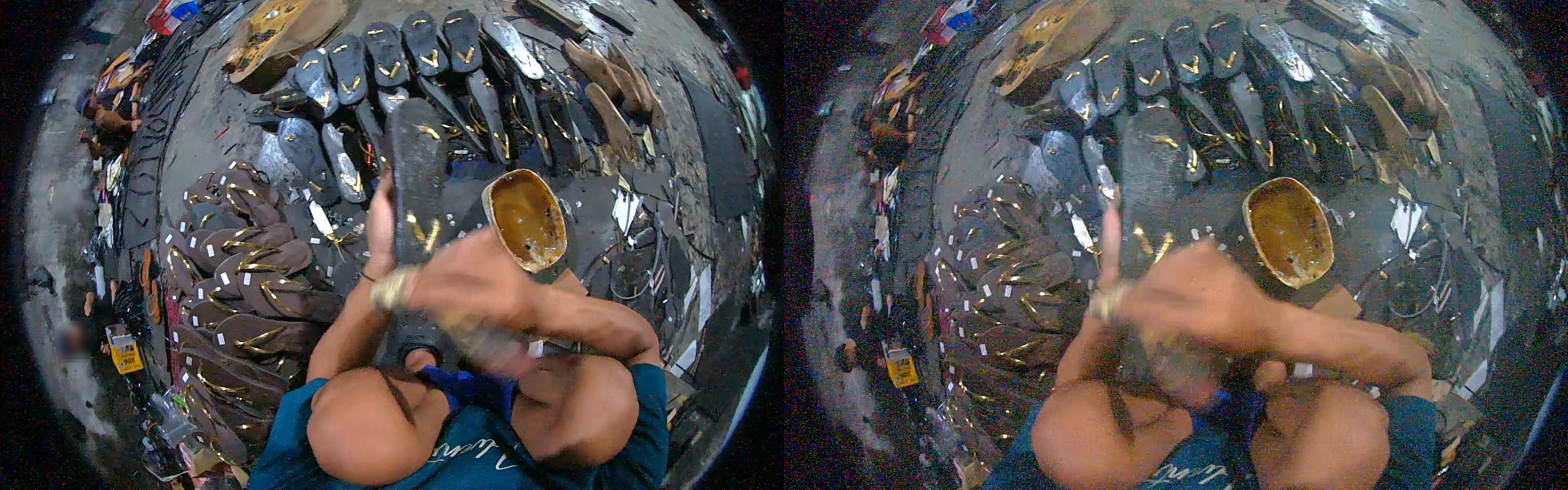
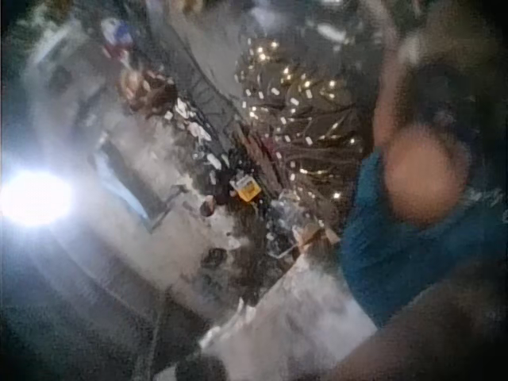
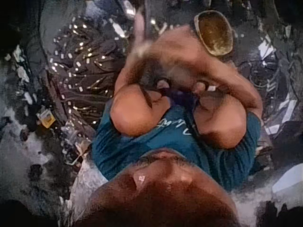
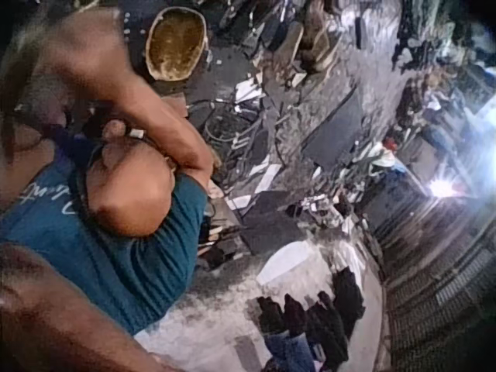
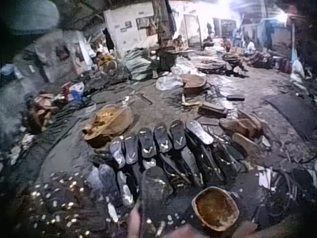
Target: The person sits on the floor and repeatedly picks up black sandals, applies a gold-colored substance to the straps using a brush, and places them back in a pile. The process is repeated for multiple sandals throughout the clip.
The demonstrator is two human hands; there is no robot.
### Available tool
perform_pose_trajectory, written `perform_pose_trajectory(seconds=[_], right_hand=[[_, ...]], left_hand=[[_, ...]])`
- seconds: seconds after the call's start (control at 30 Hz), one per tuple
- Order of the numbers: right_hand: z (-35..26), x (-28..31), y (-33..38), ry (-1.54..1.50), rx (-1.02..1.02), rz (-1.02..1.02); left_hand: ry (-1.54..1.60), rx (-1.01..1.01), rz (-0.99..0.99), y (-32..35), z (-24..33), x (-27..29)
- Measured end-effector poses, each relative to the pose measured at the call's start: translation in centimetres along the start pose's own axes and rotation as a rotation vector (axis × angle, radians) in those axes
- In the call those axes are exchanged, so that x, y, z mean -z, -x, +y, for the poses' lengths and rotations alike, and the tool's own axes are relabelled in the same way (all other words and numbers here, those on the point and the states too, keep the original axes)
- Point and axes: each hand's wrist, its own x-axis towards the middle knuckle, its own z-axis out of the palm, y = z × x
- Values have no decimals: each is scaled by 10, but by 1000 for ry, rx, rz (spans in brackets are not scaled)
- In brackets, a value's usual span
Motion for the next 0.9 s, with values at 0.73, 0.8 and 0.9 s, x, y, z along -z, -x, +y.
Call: perform_pose_trajectory(seconds=[0.73, 0.8, 0.9], right_hand=[[38, 36, 127, 517, -865, 266], [60, 40, 157, 765, -767, 122], [63, 36, 160, 716, -941, 173]], left_hand=[[-1099, -786, 821, 83, -20, 136], [-1100, -811, 961, 121, -42, 147], [-1205, -826, 1138, 143, -47, 159]])
